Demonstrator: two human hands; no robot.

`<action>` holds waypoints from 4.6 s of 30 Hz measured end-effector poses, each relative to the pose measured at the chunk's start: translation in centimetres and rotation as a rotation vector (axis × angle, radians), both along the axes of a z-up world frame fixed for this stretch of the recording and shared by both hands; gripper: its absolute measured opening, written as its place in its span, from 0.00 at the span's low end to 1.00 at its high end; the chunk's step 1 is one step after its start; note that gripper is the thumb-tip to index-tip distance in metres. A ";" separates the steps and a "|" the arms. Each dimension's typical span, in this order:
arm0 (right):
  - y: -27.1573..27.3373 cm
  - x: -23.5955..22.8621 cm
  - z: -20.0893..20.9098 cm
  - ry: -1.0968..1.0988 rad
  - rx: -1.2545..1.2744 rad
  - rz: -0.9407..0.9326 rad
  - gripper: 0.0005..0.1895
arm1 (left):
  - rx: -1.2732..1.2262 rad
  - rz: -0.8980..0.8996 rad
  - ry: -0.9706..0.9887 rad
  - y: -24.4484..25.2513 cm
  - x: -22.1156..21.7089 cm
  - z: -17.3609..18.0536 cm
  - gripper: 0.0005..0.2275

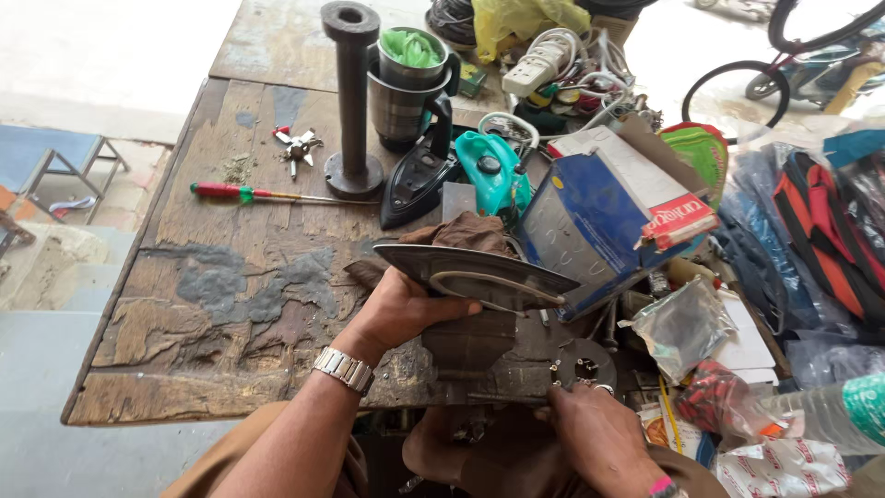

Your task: The person disassembles the base of a clothing iron by hand, removes the internal heating plate, and uses a cloth to wipe the heating plate before placing it back into the base.

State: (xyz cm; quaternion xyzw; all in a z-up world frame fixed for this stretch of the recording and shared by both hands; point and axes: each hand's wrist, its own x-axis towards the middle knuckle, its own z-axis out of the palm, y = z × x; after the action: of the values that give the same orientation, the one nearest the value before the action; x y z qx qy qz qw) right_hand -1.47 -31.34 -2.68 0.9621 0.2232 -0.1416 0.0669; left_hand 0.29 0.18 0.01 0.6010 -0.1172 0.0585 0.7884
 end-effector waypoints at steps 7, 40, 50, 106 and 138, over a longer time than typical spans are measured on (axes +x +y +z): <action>6.2 -2.7 -0.7 -0.159 0.324 0.226 0.10 | 0.001 -0.024 0.086 -0.3 -0.9 0.6 0.17; 21.1 -6.0 3.6 0.314 0.878 0.134 0.14 | 0.141 -0.116 0.044 1.0 -0.2 0.1 0.14; 16.7 -4.4 1.5 0.549 1.407 -0.068 0.16 | 0.048 -0.112 0.159 0.8 -0.4 -0.1 0.13; 4.4 0.2 2.7 -0.368 0.439 0.736 0.06 | 0.180 -0.017 0.039 0.4 -0.8 -0.2 0.15; 7.6 1.9 4.8 0.289 0.332 0.293 0.24 | 0.143 -0.008 0.081 0.1 -0.8 0.2 0.14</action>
State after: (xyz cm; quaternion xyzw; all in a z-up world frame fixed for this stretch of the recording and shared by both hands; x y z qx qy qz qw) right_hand 0.43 -23.71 2.11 0.8871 0.3877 -0.2278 -0.1048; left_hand -0.51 0.33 0.16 0.6571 -0.0915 0.0224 0.7479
